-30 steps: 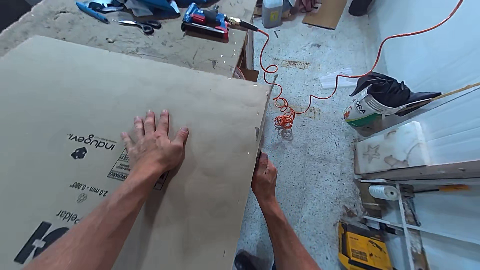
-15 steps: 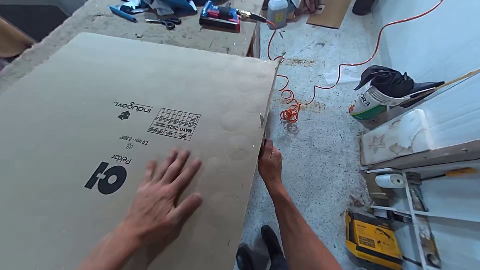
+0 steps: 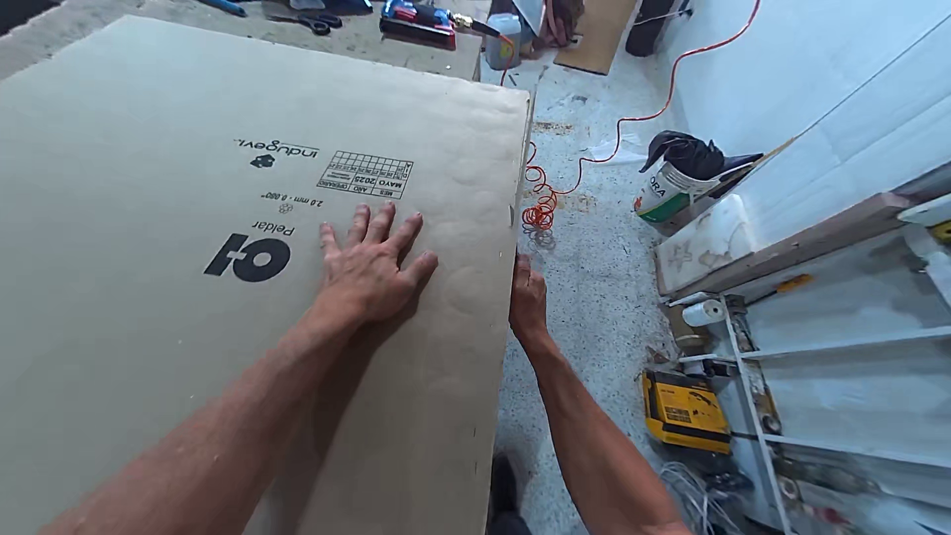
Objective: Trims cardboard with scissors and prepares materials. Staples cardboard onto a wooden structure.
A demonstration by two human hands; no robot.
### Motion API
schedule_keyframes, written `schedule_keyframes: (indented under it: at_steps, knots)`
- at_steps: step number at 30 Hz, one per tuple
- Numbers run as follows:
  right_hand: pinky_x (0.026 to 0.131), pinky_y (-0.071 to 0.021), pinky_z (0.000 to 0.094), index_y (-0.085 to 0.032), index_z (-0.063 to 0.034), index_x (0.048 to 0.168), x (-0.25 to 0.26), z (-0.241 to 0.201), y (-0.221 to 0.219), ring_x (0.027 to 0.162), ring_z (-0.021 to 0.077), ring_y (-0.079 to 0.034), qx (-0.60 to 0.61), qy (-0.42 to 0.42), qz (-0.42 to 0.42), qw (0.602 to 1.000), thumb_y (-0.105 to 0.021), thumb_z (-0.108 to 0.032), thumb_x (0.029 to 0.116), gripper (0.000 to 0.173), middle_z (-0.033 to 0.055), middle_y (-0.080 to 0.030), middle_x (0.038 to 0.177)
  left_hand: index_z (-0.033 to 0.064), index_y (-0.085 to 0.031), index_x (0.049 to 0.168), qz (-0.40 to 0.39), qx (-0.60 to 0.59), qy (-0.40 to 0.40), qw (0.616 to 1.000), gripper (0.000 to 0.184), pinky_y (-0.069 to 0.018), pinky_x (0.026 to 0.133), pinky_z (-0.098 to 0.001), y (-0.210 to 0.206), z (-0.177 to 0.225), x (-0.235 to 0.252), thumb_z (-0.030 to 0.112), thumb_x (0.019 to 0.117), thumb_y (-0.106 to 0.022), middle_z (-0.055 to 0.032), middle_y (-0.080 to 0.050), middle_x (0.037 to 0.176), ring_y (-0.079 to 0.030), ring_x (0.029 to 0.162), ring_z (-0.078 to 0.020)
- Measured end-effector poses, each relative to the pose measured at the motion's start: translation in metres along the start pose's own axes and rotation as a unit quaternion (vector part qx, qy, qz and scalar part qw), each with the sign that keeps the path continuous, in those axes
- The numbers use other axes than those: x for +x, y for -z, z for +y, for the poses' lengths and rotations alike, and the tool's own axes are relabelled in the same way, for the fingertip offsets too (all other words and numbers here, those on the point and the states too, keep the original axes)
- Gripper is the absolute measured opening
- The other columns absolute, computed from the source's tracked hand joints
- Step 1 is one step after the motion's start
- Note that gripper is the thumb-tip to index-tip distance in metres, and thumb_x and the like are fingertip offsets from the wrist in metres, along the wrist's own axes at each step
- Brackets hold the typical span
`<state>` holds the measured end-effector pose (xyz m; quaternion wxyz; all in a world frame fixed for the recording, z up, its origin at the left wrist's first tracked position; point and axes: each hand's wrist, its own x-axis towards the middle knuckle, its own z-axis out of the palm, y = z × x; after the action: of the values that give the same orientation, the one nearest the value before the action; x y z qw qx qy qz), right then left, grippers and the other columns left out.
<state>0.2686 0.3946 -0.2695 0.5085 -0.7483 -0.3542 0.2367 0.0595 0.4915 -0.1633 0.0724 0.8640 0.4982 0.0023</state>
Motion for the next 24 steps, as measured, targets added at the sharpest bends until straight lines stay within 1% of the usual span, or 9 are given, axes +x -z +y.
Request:
schedule_keyframes:
  at_steps: [4, 8, 13, 16, 19, 21, 22, 23, 24]
  knots:
    - [0.070, -0.0527, 0.0542, -0.067, -0.0047, 0.091, -0.044, -0.006, 0.007, 0.076, 0.0279, -0.067, -0.007, -0.018, -0.006, 1.000, -0.017, -0.045, 0.1109, 0.067, 0.0126, -0.064, 0.074, 0.0425, -0.029, 0.161, -0.004, 0.001, 0.004, 1.000, 0.081, -0.0027, 0.116, -0.0791, 0.001, -0.001, -0.002, 0.082, 0.0924, -0.016, -0.0021, -0.022, 0.172, -0.011, 0.159, -0.0349]
    - [0.065, -0.0526, 0.0504, -0.067, -0.0066, 0.090, -0.092, -0.005, 0.010, 0.070, 0.0243, -0.066, 0.007, -0.031, -0.001, 1.000, -0.019, -0.044, 0.1113, 0.064, 0.0092, -0.063, 0.071, 0.0424, -0.029, 0.161, -0.009, 0.002, 0.005, 1.000, 0.082, -0.0019, 0.115, -0.0796, 0.001, -0.002, 0.000, 0.083, 0.0917, -0.016, -0.0021, -0.021, 0.172, -0.010, 0.159, -0.0354]
    - [0.057, -0.0525, 0.0469, -0.066, -0.0081, 0.096, -0.169, -0.008, 0.022, 0.065, 0.0225, -0.065, -0.007, -0.020, -0.013, 1.000, -0.013, -0.047, 0.1111, 0.067, 0.0083, -0.062, 0.070, 0.0403, -0.027, 0.162, -0.025, -0.001, 0.003, 1.000, 0.081, -0.0001, 0.114, -0.0808, 0.006, 0.001, -0.003, 0.081, 0.0935, -0.019, -0.0027, -0.019, 0.172, -0.008, 0.159, -0.0370]
    - [0.058, -0.0529, 0.0474, -0.066, -0.0088, 0.093, -0.203, -0.011, 0.025, 0.064, 0.0228, -0.065, -0.011, -0.030, 0.005, 0.999, -0.017, -0.046, 0.1109, 0.065, 0.0079, -0.061, 0.068, 0.0396, -0.027, 0.163, -0.018, -0.002, -0.004, 1.000, 0.080, -0.0003, 0.114, -0.0814, 0.007, 0.000, -0.005, 0.080, 0.0944, -0.019, -0.0034, -0.020, 0.172, -0.009, 0.159, -0.0371]
    - [0.053, -0.0518, 0.0442, -0.065, -0.0107, 0.087, -0.240, -0.009, 0.028, 0.060, 0.0202, -0.063, -0.016, -0.039, 0.005, 0.999, -0.017, -0.048, 0.1092, 0.065, 0.0048, -0.059, 0.063, 0.0380, -0.027, 0.163, -0.020, -0.007, -0.005, 1.000, 0.080, 0.0011, 0.112, -0.0830, 0.010, 0.001, -0.001, 0.080, 0.0948, -0.018, -0.0052, -0.019, 0.172, -0.007, 0.159, -0.0385]
    - [0.056, -0.0527, 0.0433, -0.065, -0.0108, 0.086, -0.262, -0.010, 0.032, 0.061, 0.0192, -0.063, -0.017, -0.065, -0.004, 0.998, -0.019, -0.049, 0.1090, 0.065, 0.0041, -0.059, 0.064, 0.0368, -0.028, 0.163, -0.025, -0.003, -0.006, 1.000, 0.082, 0.0012, 0.112, -0.0835, 0.008, 0.002, -0.001, 0.080, 0.0941, -0.019, -0.0060, -0.019, 0.172, -0.007, 0.159, -0.0390]
    - [0.057, -0.0527, 0.0433, -0.065, -0.0105, 0.086, -0.267, -0.013, 0.034, 0.062, 0.0193, -0.063, -0.021, -0.071, -0.005, 0.997, -0.019, -0.048, 0.1090, 0.064, 0.0042, -0.059, 0.064, 0.0347, -0.030, 0.162, -0.015, -0.007, -0.016, 1.000, 0.082, -0.0003, 0.113, -0.0828, 0.008, 0.001, -0.001, 0.079, 0.0946, -0.021, -0.0071, -0.021, 0.172, -0.009, 0.159, -0.0390]
    - [0.058, -0.0525, 0.0440, -0.065, -0.0100, 0.086, -0.268, -0.016, 0.036, 0.063, 0.0201, -0.063, -0.027, -0.070, -0.006, 0.997, -0.020, -0.048, 0.1091, 0.063, 0.0045, -0.058, 0.065, 0.0303, -0.037, 0.160, 0.011, -0.019, -0.038, 0.999, 0.079, -0.0046, 0.115, -0.0810, 0.009, 0.001, -0.003, 0.076, 0.0965, -0.027, -0.0092, -0.027, 0.169, -0.016, 0.157, -0.0390]
    - [0.058, -0.0520, 0.0440, -0.065, -0.0097, 0.086, -0.266, -0.017, 0.037, 0.062, 0.0202, -0.063, -0.030, -0.062, -0.002, 0.998, -0.021, -0.047, 0.1090, 0.063, 0.0046, -0.058, 0.064, 0.0243, -0.045, 0.156, 0.047, -0.040, -0.078, 0.995, 0.072, -0.0119, 0.117, -0.0773, 0.011, 0.001, -0.007, 0.068, 0.0997, -0.034, -0.0113, -0.035, 0.166, -0.026, 0.155, -0.0381]
